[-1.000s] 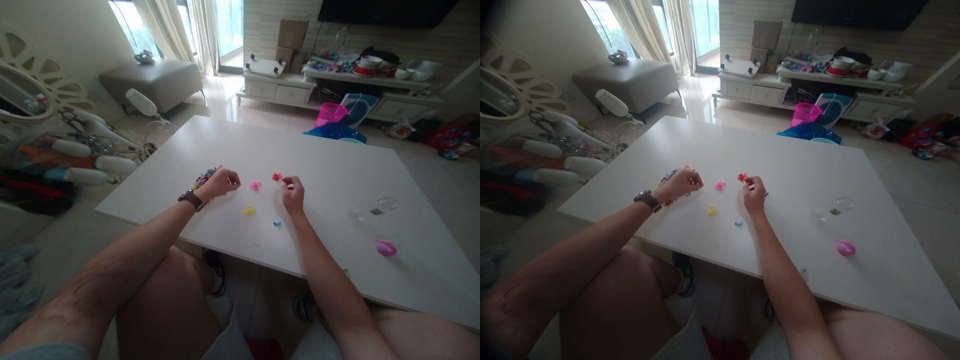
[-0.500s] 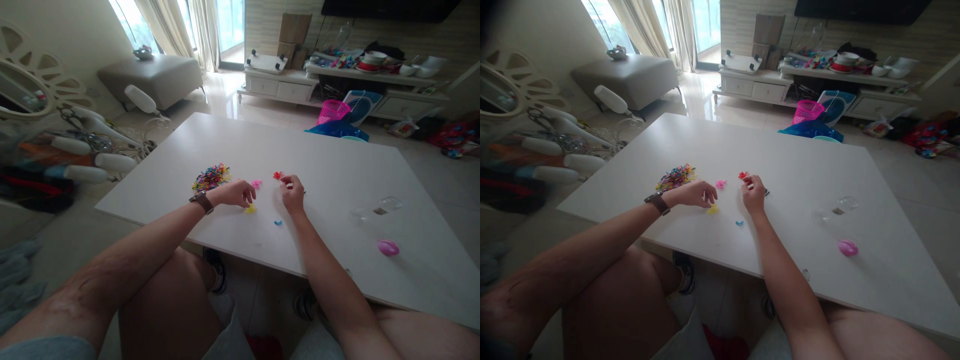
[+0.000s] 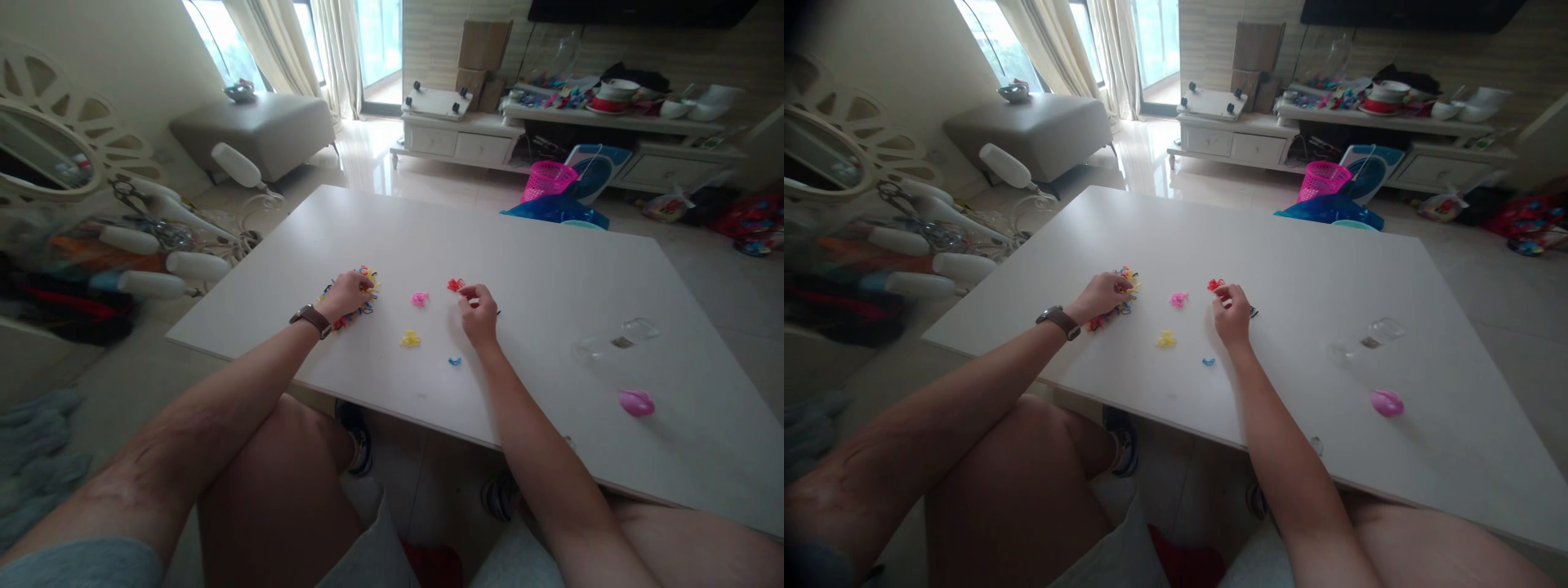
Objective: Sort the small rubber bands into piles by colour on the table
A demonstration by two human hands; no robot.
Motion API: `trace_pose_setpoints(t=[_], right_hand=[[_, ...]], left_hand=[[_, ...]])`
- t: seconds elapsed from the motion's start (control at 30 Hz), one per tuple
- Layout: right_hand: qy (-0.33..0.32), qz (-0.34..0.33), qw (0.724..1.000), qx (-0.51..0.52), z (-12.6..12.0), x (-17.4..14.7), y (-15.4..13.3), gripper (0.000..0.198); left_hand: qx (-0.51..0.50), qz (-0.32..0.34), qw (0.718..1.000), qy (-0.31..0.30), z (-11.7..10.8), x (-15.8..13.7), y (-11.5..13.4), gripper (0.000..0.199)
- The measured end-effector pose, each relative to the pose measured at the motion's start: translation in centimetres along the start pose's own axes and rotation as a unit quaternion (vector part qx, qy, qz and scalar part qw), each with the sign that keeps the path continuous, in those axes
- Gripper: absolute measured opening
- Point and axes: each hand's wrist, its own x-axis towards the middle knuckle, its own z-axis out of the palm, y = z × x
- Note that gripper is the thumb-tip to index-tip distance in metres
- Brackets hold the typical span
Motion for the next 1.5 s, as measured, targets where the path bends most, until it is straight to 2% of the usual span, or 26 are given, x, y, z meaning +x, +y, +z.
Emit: trace_pose_setpoints(t=[0.33, 0.8, 0.87, 0.93, 1.03, 1.17, 1.37, 1.5], right_hand=[[-0.011, 0.011, 1.0, 0.01, 0.1, 0.0, 0.1, 0.007], [-0.022, 0.012, 1.0, 0.008, 0.0, -0.2, -0.3, 0.007], [-0.024, 0.013, 1.0, 0.008, 0.0, -0.2, -0.3, 0.008], [-0.024, 0.016, 1.0, 0.007, 0.0, -0.1, -0.4, 0.007], [-0.02, 0.02, 1.0, 0.008, 0.0, -0.1, -0.3, 0.006], [-0.027, 0.023, 0.999, 0.008, 0.1, -0.1, -0.4, 0.007], [-0.034, 0.024, 0.999, 0.004, 0.0, -0.1, -0.5, 0.007], [-0.035, 0.026, 0.999, 0.001, -0.1, -0.1, -0.7, 0.008]], left_hand=[[0.031, 0.019, 0.999, -0.026, -0.1, 0.6, -0.5, 0.008], [-0.023, 0.031, 0.999, -0.022, -1.1, 0.1, 0.2, 0.016], [-0.047, 0.045, 0.997, -0.042, -1.1, 0.1, 0.5, 0.016], [-0.077, 0.071, 0.99, -0.089, -1.1, -0.1, 1.0, 0.018], [-0.11, 0.116, 0.972, -0.172, -0.9, -0.5, 2.2, 0.019], [-0.119, 0.164, 0.949, -0.242, 0.1, -1.3, 4.4, 0.016], [-0.124, 0.214, 0.925, -0.287, 1.7, -1.9, 6.7, 0.014], [-0.12, 0.207, 0.929, -0.28, 0.9, -1.3, 6.1, 0.019]])
